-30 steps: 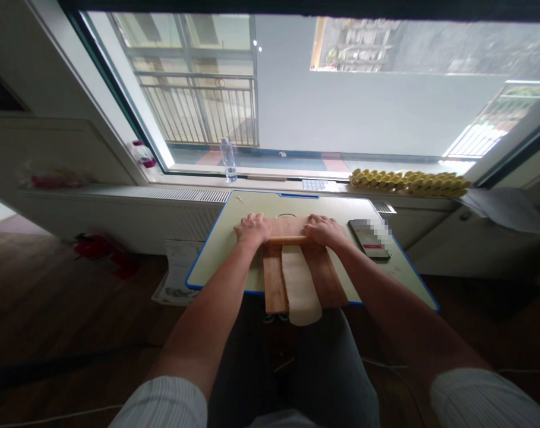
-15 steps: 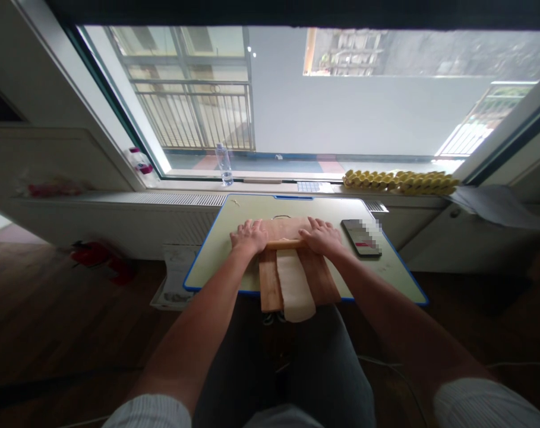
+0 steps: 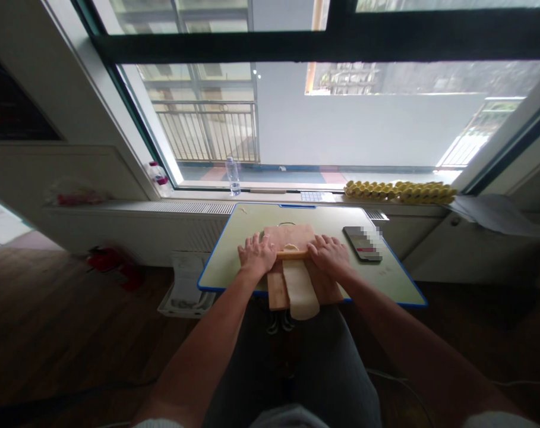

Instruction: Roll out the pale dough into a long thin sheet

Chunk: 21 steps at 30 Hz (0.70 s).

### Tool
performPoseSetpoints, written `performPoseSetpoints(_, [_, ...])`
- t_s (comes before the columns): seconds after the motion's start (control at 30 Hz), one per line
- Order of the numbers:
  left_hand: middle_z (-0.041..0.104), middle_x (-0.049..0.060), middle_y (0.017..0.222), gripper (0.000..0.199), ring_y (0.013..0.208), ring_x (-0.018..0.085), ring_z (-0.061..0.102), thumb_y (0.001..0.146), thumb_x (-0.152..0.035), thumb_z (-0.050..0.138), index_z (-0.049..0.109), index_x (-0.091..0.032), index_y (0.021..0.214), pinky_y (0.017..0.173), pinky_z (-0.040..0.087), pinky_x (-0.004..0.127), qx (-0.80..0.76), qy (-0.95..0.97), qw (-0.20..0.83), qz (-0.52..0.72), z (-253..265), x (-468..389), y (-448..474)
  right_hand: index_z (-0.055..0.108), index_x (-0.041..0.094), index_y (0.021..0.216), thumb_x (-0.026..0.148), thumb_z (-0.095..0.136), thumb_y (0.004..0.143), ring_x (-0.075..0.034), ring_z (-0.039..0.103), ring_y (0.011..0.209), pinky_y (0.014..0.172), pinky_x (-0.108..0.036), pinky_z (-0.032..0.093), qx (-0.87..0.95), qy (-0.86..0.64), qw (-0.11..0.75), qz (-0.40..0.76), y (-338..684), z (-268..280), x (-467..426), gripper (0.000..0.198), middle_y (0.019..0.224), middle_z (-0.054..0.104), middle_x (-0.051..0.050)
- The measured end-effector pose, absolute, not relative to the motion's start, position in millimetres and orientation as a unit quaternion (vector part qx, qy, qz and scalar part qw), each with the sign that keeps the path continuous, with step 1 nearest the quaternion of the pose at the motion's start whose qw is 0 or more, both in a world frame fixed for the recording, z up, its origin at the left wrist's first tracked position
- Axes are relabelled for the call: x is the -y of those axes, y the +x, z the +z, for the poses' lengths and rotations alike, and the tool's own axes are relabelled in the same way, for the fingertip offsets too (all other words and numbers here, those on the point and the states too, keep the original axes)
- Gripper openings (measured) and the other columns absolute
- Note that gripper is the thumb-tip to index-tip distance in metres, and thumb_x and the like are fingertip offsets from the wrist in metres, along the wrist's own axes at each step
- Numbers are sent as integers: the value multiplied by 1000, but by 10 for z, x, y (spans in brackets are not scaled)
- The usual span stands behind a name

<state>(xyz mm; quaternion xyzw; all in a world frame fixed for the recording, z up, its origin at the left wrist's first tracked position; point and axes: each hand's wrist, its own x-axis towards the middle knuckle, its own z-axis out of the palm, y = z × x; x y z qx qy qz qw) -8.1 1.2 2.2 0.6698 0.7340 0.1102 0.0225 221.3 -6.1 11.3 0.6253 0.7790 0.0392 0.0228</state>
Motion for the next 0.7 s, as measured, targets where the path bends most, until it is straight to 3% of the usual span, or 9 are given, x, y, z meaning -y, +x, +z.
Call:
performPoseSetpoints(0.2, [49,8,168,57,148,35,49,101,-47,40,57,-35,155,117,43,60,-745,657,57,96,23,-271,-108,64,35,147,38,41,109,-34,42,149,116,-56,38,-796,602,35,50,2221,134,-232,44,169,45,-8])
performPoseSetpoints(0.33, [48,7,168,58,146,35,51,100,-44,40,55,-35,156,116,45,59,-749,651,74,94,19,-465,-142,60,39,151,44,39,109,-34,41,150,117,-57,38,-792,609,33,26,2215,100,-496,47,173,40,-5])
performPoseSetpoints(0.5, [53,9,164,58,142,37,53,99,-44,42,57,-33,154,112,48,61,-752,648,72,97,14,-736,-170,48,38,163,58,38,109,-35,43,150,119,-57,36,-759,650,7,-35,2206,-4,-837,58,169,45,-9])
performPoseSetpoints(0.7, [57,12,158,52,139,35,56,100,-42,44,61,-29,147,110,50,57,-758,641,71,97,72,-965,-161,40,24,169,73,40,101,-37,42,152,121,-54,37,-693,709,-56,-116,2187,-36,-1122,84,171,43,-13])
